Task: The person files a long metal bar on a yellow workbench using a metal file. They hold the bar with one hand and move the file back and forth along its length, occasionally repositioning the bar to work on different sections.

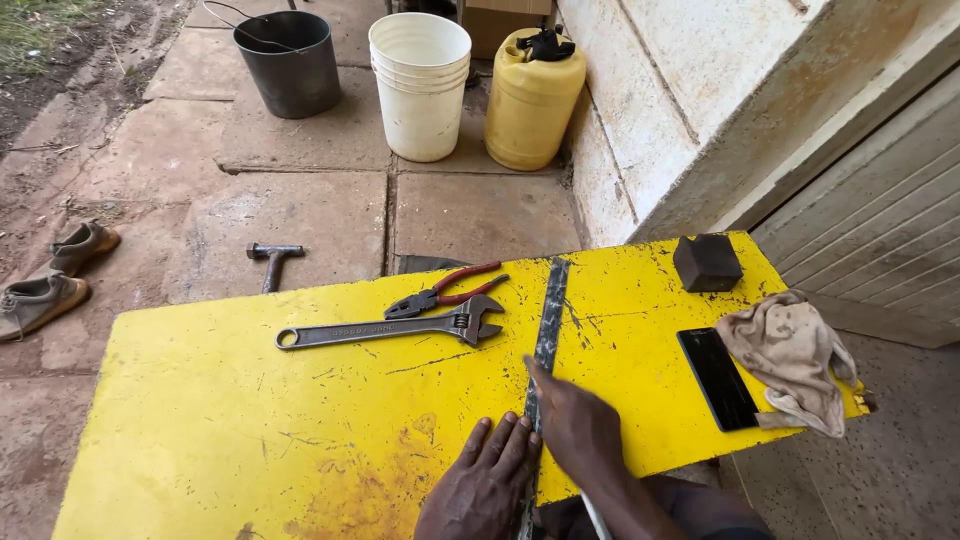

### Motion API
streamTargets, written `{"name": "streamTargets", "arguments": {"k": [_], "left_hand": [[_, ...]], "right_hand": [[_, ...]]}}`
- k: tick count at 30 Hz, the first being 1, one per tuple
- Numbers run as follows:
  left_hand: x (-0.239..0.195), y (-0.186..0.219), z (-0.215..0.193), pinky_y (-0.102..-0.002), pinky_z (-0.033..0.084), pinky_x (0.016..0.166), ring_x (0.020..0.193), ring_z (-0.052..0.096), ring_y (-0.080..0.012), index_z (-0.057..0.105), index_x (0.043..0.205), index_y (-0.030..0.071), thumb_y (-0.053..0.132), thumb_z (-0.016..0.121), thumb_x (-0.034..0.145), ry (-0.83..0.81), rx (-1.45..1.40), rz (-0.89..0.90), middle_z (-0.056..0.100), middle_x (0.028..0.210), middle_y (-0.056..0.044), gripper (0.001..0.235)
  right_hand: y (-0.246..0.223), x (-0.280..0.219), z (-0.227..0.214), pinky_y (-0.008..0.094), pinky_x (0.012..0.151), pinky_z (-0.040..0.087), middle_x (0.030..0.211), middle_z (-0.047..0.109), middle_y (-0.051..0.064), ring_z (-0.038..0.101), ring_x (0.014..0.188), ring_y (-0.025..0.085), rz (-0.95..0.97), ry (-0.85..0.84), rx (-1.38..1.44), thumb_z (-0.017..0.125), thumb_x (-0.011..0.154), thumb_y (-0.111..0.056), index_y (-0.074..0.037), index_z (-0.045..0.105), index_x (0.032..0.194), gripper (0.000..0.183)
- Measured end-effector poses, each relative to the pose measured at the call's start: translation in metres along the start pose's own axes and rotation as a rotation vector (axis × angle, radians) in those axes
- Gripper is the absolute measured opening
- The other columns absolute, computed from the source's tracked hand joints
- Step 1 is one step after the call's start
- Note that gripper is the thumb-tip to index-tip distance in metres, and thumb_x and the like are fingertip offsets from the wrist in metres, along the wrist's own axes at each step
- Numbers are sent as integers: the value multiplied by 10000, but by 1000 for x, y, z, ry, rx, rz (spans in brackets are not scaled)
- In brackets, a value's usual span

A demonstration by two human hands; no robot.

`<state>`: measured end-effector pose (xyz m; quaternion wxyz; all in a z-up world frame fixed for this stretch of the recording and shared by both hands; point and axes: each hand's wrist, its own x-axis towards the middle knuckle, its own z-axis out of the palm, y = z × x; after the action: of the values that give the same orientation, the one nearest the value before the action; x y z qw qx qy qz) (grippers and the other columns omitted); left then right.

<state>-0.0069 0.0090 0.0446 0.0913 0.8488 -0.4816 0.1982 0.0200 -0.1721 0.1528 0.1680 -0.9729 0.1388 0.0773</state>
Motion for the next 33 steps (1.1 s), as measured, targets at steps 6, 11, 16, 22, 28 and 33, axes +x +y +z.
{"name": "streamTargets", "arguments": {"k": [6, 11, 16, 22, 28, 33], "left_hand": [[4, 1, -18, -521, 107, 1352, 1621, 186, -346, 184, 1715, 68, 340, 405, 975, 0, 32, -4, 240, 1736, -149, 819], [3, -1, -8, -505, 85, 1380, 1651, 134, -347, 137, 1726, 75, 403, 355, 970, 100, 112, -1, 178, 1762, -144, 852], [6, -2, -16, -521, 112, 1353, 1624, 180, -350, 170, 1714, 69, 421, 394, 955, 75, 92, 24, 207, 1750, -174, 866], [7, -1, -38, -446, 110, 1368, 1626, 200, -297, 222, 1716, 124, 473, 301, 1096, 57, 186, 10, 249, 1745, -109, 716], [24, 9, -75, -500, 59, 1295, 1605, 162, -346, 196, 1703, 88, 298, 379, 1066, -353, -163, -99, 212, 1741, -192, 695], [29, 18, -87, -497, 65, 1316, 1631, 153, -346, 135, 1705, 107, 447, 454, 1063, -420, -239, -155, 159, 1771, -185, 794]], "right_hand": [[27, 129, -20, 262, 400, 251, 1179, 816, -69, 247, 437, 69, 44, 176, 17, 439, 1124, -221, -302, 586, 1544, 452], [27, 116, -21, 290, 368, 306, 837, 613, -11, 365, 427, 104, -34, 155, -119, 476, 1127, -212, -241, 458, 1619, 493], [3, -41, -23, 334, 635, 530, 874, 751, 5, 662, 693, 149, 132, -191, -89, 497, 1111, -346, -405, 401, 1644, 545], [83, -79, -47, 271, 418, 295, 818, 666, 32, 373, 528, 125, 483, 241, 1028, 605, 1068, -295, -285, 709, 1501, 446], [131, -56, -10, 319, 355, 301, 691, 510, 75, 309, 385, 130, 162, -22, 1713, 601, 1043, -162, -98, 611, 1566, 527], [131, -59, -7, 281, 448, 403, 760, 544, 67, 461, 512, 118, 174, -24, 1704, 637, 1014, -99, -79, 647, 1526, 512]]}}
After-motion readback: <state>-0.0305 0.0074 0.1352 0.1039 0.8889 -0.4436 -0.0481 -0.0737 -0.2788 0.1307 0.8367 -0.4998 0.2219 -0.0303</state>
